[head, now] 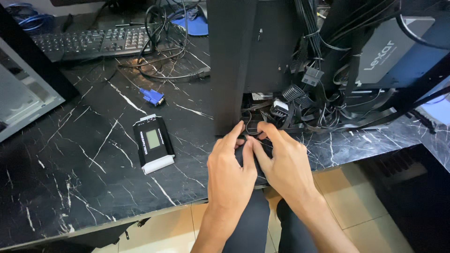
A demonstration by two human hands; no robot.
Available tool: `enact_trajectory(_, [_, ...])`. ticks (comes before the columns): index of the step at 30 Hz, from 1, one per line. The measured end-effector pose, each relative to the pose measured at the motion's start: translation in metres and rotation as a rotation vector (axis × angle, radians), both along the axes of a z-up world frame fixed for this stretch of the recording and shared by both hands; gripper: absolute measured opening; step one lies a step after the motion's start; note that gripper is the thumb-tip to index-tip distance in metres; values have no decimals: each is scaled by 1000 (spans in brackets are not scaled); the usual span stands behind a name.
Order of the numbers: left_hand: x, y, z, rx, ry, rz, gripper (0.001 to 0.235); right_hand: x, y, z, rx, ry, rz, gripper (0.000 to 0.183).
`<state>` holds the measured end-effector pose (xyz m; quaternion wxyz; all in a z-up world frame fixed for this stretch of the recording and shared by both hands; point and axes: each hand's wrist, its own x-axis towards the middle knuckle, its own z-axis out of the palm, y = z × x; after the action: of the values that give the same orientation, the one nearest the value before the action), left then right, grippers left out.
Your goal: The person organizes and bundles a cluster of black cables at the back of a computer tower using a black cable tie. They wrap the tie around the wires, pull it tight to secure the bundle, and trim the excess length of the tie.
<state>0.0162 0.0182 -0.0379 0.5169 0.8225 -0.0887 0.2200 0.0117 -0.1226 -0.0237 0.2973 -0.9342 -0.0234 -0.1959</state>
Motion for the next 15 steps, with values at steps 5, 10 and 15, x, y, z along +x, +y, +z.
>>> enact_trajectory(5, [0,2,16,-30,171,-124,54,-8,-4,-4,-33,-193,89,26])
enact_trajectory(10, [-3,0,25,-21,180,-160,57,-23,-4,-3,-23,-351,63,22])
enact_trajectory(15, [-14,0,39,-140,309,-302,50,-23,-7,-6,-328,-209,-107,43])
